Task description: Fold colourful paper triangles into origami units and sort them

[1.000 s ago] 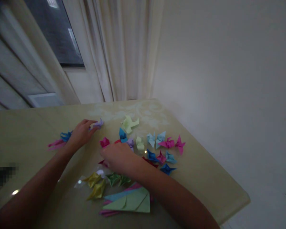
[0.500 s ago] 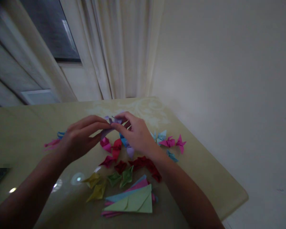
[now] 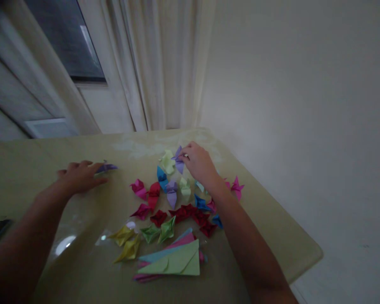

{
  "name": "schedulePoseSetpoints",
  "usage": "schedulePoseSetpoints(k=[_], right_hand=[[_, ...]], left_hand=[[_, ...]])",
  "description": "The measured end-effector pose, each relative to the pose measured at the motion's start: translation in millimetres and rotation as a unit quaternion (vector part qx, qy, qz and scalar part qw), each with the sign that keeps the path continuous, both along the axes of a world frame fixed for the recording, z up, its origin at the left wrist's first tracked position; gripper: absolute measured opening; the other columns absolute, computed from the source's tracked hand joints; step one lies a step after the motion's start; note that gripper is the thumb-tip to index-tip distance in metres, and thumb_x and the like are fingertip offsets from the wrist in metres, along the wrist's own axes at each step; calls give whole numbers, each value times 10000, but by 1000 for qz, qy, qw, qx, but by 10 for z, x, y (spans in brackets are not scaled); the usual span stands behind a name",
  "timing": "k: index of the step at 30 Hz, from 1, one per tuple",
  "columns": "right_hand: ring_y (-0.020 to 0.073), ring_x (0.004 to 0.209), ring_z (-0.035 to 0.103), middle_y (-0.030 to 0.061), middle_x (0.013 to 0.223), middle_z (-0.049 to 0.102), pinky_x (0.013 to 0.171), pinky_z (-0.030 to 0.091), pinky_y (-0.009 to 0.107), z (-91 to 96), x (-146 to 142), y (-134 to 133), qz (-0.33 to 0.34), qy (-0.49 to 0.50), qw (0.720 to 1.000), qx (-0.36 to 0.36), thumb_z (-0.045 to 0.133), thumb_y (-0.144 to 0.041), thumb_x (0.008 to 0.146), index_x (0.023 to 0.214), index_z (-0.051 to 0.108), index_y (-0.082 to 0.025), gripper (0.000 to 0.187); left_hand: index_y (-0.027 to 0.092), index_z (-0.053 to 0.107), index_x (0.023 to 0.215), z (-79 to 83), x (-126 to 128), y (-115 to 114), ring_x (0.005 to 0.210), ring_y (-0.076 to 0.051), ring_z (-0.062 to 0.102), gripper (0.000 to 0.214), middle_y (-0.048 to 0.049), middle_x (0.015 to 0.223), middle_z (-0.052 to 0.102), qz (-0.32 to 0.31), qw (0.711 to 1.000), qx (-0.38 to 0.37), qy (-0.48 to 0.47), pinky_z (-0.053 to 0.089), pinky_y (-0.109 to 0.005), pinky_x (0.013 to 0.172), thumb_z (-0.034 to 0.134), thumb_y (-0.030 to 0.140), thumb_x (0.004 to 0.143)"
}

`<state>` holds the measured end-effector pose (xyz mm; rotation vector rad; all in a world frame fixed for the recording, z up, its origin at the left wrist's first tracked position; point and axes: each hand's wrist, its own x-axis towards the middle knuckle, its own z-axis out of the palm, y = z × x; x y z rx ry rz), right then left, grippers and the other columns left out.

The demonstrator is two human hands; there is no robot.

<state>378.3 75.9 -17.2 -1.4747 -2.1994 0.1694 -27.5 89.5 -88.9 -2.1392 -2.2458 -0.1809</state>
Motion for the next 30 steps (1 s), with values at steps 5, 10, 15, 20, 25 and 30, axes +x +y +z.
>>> schedulePoseSetpoints(k=[5, 10, 15, 20, 25, 30], right_hand=[[213, 1026, 676, 107, 1167, 709, 903, 479, 295, -370, 66, 259, -21, -94, 993, -64, 602, -176, 1030, 1065, 815, -173, 216], [229, 1046, 681, 131, 1178, 712, 891, 488, 296, -535, 148, 307, -45, -137, 985, -93, 549, -173, 1045, 1098, 795, -162, 251], [256, 1058, 687, 136, 1227, 694, 880, 492, 320, -478, 180, 258, -58, -151, 982, -101, 627, -191, 1001, 1164, 767, -187, 215], [203, 999, 692, 97, 1160, 722, 906, 499, 311, -252, -45, 94, 8, 17, 999, -40, 629, -228, 1024, 1110, 749, -177, 156], [160, 997, 712, 86, 1258, 732, 860, 554, 289, -144, -388, -138, 169, 291, 934, -120, 631, -284, 1034, 1328, 654, -200, 307], [181, 998, 736, 63, 1114, 770, 884, 587, 317, -200, -513, -200, 216, 403, 867, -196, 750, -320, 946, 1209, 690, -200, 295]], left_hand=[[161, 658, 1268, -148, -182, 126, 1108, -387, 710, 451, -216, 1177, 752, -57, 997, -52, -29, 539, -458, 903, 555, 345, 869], [220, 723, 1022, -63, -29, 130, 1016, -360, 739, 314, -152, 1055, 795, -46, 996, -35, -62, 533, -418, 823, 508, 389, 868], [241, 756, 912, 144, 41, 78, 907, -311, 748, 323, -100, 946, 808, -52, 985, -20, -165, 539, -397, 824, 582, 495, 814], [237, 757, 930, 539, 297, -80, 877, -276, 747, 393, -70, 932, 812, -125, 950, 33, -285, 589, -403, 847, 639, 594, 815], [209, 772, 953, 745, 843, -324, 887, -223, 747, 323, -63, 949, 812, -271, 886, 47, -374, 612, -341, 840, 698, 516, 886], [200, 760, 948, 702, 1290, -484, 806, -176, 726, 208, -35, 860, 790, -338, 847, 59, -405, 601, -291, 774, 696, 396, 925]])
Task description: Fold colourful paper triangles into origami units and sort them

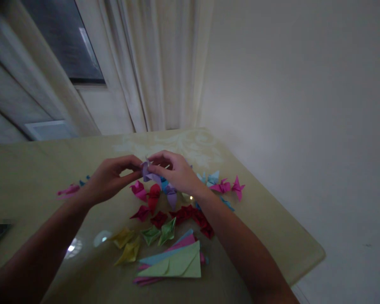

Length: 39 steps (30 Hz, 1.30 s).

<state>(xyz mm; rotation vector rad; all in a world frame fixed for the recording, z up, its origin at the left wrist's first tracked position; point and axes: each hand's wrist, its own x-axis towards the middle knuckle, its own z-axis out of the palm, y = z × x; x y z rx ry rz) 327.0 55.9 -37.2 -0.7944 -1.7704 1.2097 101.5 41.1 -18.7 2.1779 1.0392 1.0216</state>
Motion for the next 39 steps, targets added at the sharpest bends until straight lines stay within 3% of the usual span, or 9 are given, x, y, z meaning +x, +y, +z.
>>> schedulePoseSetpoints(k=[3, 6, 10, 13, 17, 21, 25, 32, 39], right_hand=[[169, 906, 731, 37, 1007, 763, 815, 588, 291, 17, 42, 29, -9, 10, 1000, -10, 787, -328, 909, 1242, 676, -201, 374], [166, 874, 707, 34, 974, 753, 800, 565, 285, 90, 232, 129, -74, -56, 993, 74, 737, -306, 944, 1197, 702, -193, 279], [207, 964, 683, 78, 1033, 753, 875, 508, 316, 111, 708, 373, -241, -294, 903, 199, 636, -170, 975, 1025, 753, -176, 128], [246, 1016, 681, 127, 1072, 759, 886, 475, 332, -21, 1026, 533, -293, -438, 831, 175, 597, -121, 986, 1030, 773, -157, 185], [247, 1003, 696, 150, 1062, 778, 836, 458, 322, -269, 1193, 610, -261, -511, 811, 116, 588, -67, 978, 1023, 796, -136, 223], [266, 1002, 709, 147, 1081, 786, 845, 491, 332, -325, 1243, 611, -233, -534, 808, 88, 690, -31, 893, 1021, 808, -148, 210], [268, 980, 719, 152, 1225, 739, 889, 527, 377, -53, 1216, 530, -289, -497, 805, 147, 700, -82, 901, 1196, 761, -175, 315], [169, 824, 715, 59, 1028, 784, 742, 555, 287, 429, 425, -72, -157, -189, 952, 181, 649, -297, 1024, 1145, 750, -190, 190], [163, 887, 718, 46, 1070, 786, 770, 532, 274, 276, -6, -274, -10, -144, 982, 121, 753, -205, 941, 1243, 722, -209, 304]], left_hand=[[209, 748, 1027, -43, 44, 15, 841, -187, 731, 243, -44, 934, 792, 2, 1000, 2, 17, 604, -308, 785, 676, 426, 946], [236, 679, 1274, -156, -190, 141, 1066, -253, 717, 442, -93, 1232, 751, 65, 991, 30, 112, 589, -403, 944, 672, 506, 925], [200, 687, 1281, -489, -939, 406, 1276, -422, 617, 513, -207, 1369, 676, 229, 908, 28, 350, 502, -573, 1052, 680, 464, 841], [193, 744, 1064, -737, -1534, 566, 1023, -434, 708, 400, -212, 1112, 762, 301, 848, -52, 432, 562, -517, 829, 739, 421, 735], [208, 717, 776, -799, -1829, 634, 735, -306, 712, 190, -65, 729, 749, 237, 867, -116, 422, 509, -360, 639, 755, 324, 629], [229, 723, 766, -567, -1585, 560, 574, -234, 683, 138, -7, 601, 700, 215, 890, -175, 362, 486, -321, 575, 682, 348, 709], [220, 760, 881, -266, -1250, 450, 531, -230, 681, 339, -40, 657, 741, 164, 922, -228, 266, 532, -335, 545, 605, 512, 806], [219, 785, 1030, 138, -560, 119, 844, -230, 760, 324, -59, 954, 824, 100, 986, -74, 110, 600, -328, 762, 669, 488, 890], [254, 685, 1225, 198, -36, -175, 882, -195, 774, 308, -24, 981, 818, 2, 998, -47, 28, 607, -300, 789, 701, 390, 949]])
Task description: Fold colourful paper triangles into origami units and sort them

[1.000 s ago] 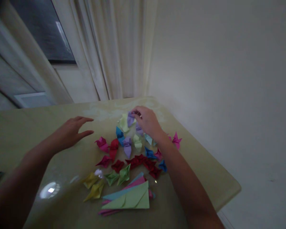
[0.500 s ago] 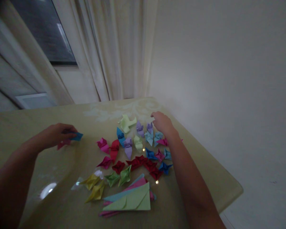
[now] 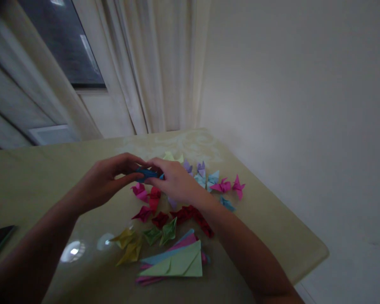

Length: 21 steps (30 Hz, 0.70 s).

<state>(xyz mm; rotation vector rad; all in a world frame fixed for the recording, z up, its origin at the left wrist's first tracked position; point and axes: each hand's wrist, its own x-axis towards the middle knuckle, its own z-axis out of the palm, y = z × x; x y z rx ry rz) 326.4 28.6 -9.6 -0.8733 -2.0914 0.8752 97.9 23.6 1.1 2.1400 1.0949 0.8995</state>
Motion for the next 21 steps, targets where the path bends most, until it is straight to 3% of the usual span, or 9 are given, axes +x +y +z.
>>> schedulePoseSetpoints(k=[5, 8, 13, 18, 21], right_hand=[[161, 867, 710, 24, 988, 787, 755, 522, 272, 23, 95, 79, -27, 17, 1000, 2, 739, -130, 901, 1069, 748, -195, 181], [164, 880, 716, 25, 989, 786, 780, 541, 285, 35, 126, 99, -35, 24, 999, 9, 743, -133, 895, 1029, 738, -194, 148], [175, 934, 738, 26, 1041, 780, 849, 577, 320, -12, 128, 120, -33, 58, 998, -1, 772, -117, 870, 1177, 684, -219, 335], [199, 1003, 759, 34, 1071, 772, 930, 611, 381, -59, 92, 107, 1, 88, 996, -26, 768, -132, 882, 1274, 619, -243, 434], [202, 999, 765, 37, 1091, 765, 952, 616, 402, -63, 73, 82, 19, 93, 995, -38, 773, -155, 892, 1300, 600, -248, 453]], left_hand=[[245, 631, 1299, -61, -117, 87, 961, -208, 773, 366, -45, 1015, 809, 1, 999, -15, -42, 616, -330, 850, 649, 442, 991], [243, 678, 1259, -70, -282, 162, 980, -225, 763, 357, -62, 1059, 806, 35, 999, 3, 14, 613, -360, 870, 621, 474, 994], [230, 762, 1068, -31, -442, 185, 844, -211, 749, 317, -63, 1032, 804, 46, 993, 9, 106, 603, -324, 732, 659, 503, 943], [245, 780, 1094, 38, -184, 73, 882, -180, 746, 258, -36, 1005, 809, 2, 999, 22, 25, 591, -289, 793, 669, 441, 971], [237, 787, 1049, 31, 3, 28, 811, -159, 735, 199, -18, 929, 811, 8, 999, 40, -2, 571, -254, 724, 696, 390, 959]])
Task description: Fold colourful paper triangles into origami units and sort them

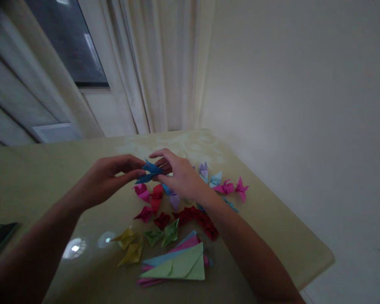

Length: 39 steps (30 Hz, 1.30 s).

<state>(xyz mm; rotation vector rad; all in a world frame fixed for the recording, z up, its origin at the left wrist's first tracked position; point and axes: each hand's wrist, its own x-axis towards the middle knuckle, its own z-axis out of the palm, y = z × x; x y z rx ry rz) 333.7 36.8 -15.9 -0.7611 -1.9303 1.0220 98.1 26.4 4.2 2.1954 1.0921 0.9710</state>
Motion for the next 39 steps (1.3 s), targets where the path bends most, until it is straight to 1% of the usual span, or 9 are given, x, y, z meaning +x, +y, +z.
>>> schedulePoseSetpoints(k=[4, 7, 12, 16, 22, 27, 32, 36, 39], right_hand=[[212, 1046, 751, 58, 1184, 742, 946, 618, 399, 45, 13, -17, 11, 3, 1000, -5, 808, -268, 912, 1313, 611, -256, 448], [232, 1150, 705, 78, 1264, 707, 945, 608, 390, 116, 54, -24, -19, 0, 999, 34, 743, -346, 980, 1276, 669, -255, 319], [276, 1402, 532, 70, 1467, 582, 1191, 438, 487, 261, 128, -85, -22, -72, 985, 154, 779, -313, 951, 1237, 753, -311, 287], [285, 1460, 485, 55, 1536, 555, 1235, 377, 520, 335, 165, -118, -22, -79, 988, 132, 727, -290, 988, 1270, 744, -323, 285], [245, 1262, 668, 78, 1335, 713, 1065, 548, 440, 298, 158, -123, 120, -17, 992, -28, 734, -259, 971, 1433, 598, -279, 482], [229, 1209, 697, 81, 1266, 737, 1019, 569, 388, 254, 160, -117, 180, 3, 978, -110, 760, -215, 934, 1421, 580, -239, 520], [212, 1154, 702, 56, 1210, 746, 1029, 553, 372, 255, 192, -89, 167, -30, 982, -83, 805, -197, 883, 1366, 633, -226, 513], [194, 1051, 718, 39, 1137, 763, 960, 568, 339, 257, 195, -66, 133, -64, 988, -38, 779, -177, 882, 1229, 719, -220, 355], [182, 931, 727, 27, 1008, 783, 869, 574, 315, 204, 194, 4, 56, -71, 996, -6, 751, -183, 893, 1095, 760, -203, 203]], left_hand=[[224, 791, 978, -17, 93, -34, 741, -140, 702, 140, -8, 855, 785, 18, 998, 59, -1, 524, -227, 636, 707, 335, 959], [235, 797, 1000, -10, 100, -63, 785, -138, 689, 105, -16, 908, 760, 16, 991, 129, 19, 526, -236, 675, 707, 278, 966], [248, 787, 1030, -32, 104, -75, 930, -161, 662, 123, -35, 1009, 691, -28, 978, 201, 40, 530, -286, 816, 674, 221, 991], [281, 787, 1018, -69, 67, -44, 951, -173, 594, 128, -29, 1014, 625, -43, 973, 219, 62, 501, -303, 822, 676, 224, 990], [324, 820, 949, -80, 38, -49, 941, -189, 499, 139, -31, 975, 528, -67, 965, 235, 95, 463, -325, 825, 706, 246, 968], [332, 830, 891, -62, 47, -77, 986, -192, 489, 178, -35, 1008, 505, -87, 965, 230, 88, 463, -331, 870, 701, 235, 967], [353, 830, 953, -68, 27, -77, 1008, -185, 497, 164, -32, 1036, 495, -107, 967, 213, 94, 470, -311, 875, 704, 249, 970], [338, 818, 948, -62, 65, -87, 999, -186, 513, 136, -33, 1030, 522, -103, 970, 200, 89, 489, -300, 857, 697, 284, 978], [327, 758, 1145, -57, 48, -32, 998, -191, 551, 176, -40, 1081, 562, -60, 979, 179, 77, 514, -309, 860, 692, 339, 981]])
